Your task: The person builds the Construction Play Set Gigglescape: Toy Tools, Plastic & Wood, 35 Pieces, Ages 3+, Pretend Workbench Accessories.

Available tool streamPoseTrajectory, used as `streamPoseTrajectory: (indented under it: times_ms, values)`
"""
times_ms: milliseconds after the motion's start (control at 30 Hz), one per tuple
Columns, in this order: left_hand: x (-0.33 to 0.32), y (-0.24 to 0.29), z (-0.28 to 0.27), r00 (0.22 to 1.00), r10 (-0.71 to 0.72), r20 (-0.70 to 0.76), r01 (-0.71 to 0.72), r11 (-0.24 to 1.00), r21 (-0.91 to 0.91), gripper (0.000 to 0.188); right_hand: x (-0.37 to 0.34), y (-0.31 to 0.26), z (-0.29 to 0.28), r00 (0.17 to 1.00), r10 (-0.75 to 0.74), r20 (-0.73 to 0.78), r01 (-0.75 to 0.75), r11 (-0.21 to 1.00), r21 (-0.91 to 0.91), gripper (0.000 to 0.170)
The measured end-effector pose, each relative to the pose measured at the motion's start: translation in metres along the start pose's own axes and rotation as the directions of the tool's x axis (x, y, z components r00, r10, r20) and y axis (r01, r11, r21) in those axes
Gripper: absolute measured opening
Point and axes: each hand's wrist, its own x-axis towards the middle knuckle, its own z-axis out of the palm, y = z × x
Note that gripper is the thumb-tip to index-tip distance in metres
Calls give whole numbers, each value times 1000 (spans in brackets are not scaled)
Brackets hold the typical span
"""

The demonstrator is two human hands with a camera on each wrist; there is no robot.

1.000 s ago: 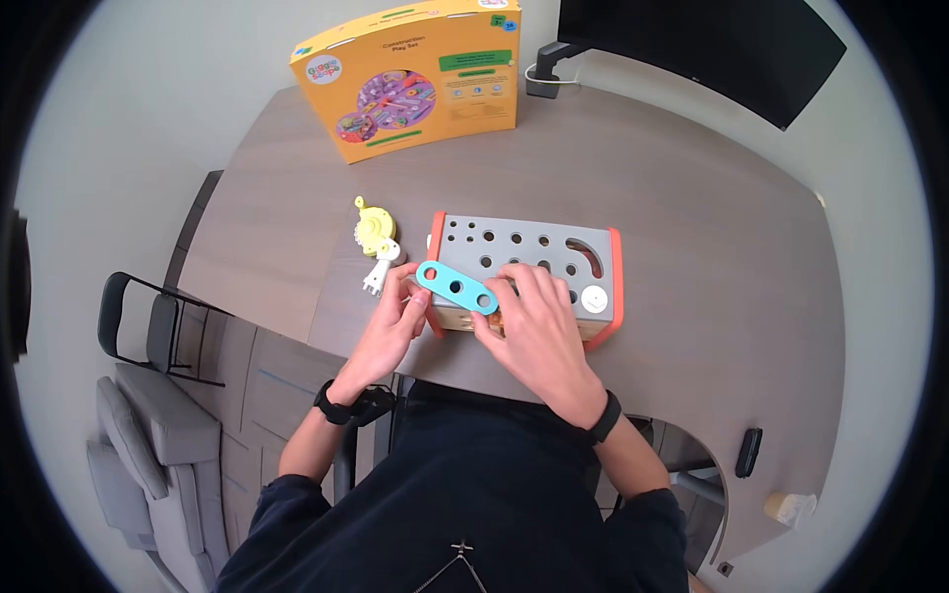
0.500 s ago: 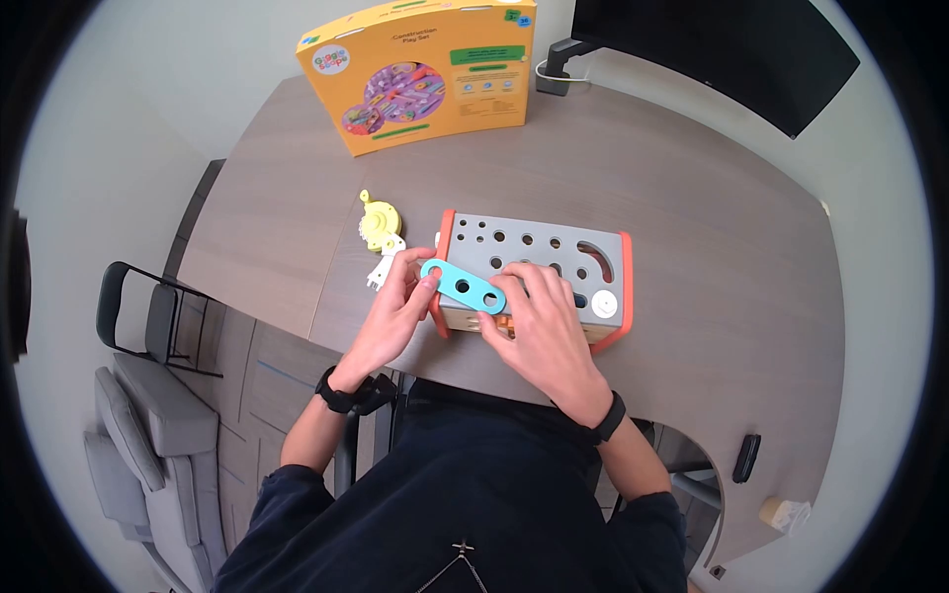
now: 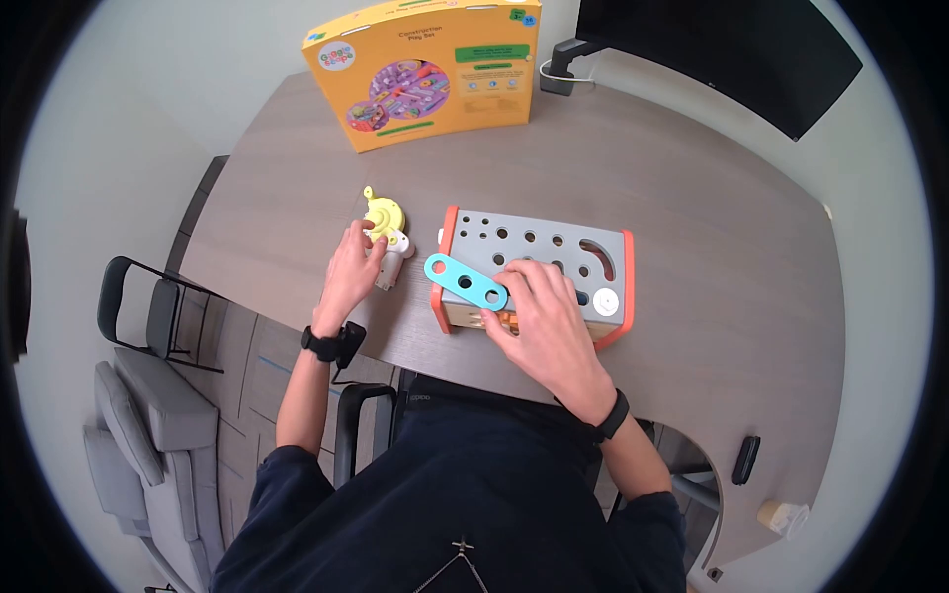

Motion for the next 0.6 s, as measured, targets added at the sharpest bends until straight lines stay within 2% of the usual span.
streamPoseTrajectory:
  times_ms: [33,133,233,333,433,533,567,600]
  values:
    - [5,-3,0,998,-50,36,48,998,43,52,0,0,0,1000,2,3,-2,1000,-3,39]
    - [7,-1,2,960,-195,202,178,979,100,66,1,-2,-4,1000,11,28,-11,1000,8,43]
    - [6,12,2,945,-206,253,187,978,96,78,1,-2,-6,1000,6,20,-7,999,33,47]
    - [9,-4,21,953,-146,266,111,984,140,78,1,-1,-9,998,23,54,-26,998,61,48]
    - [16,-3,20,949,-154,275,135,987,84,74,0,0,-13,996,50,71,-58,992,114,47]
    - [34,-19,21,985,-52,166,106,937,-334,66,2,-3,-26,982,152,110,-174,958,230,45]
    - [37,-14,16,978,-88,189,181,809,-559,54,1,-2,-31,981,162,107,-183,957,227,44]
    - [40,-10,9,972,-62,225,203,704,-681,51,0,-1,-37,980,172,105,-192,955,225,43]
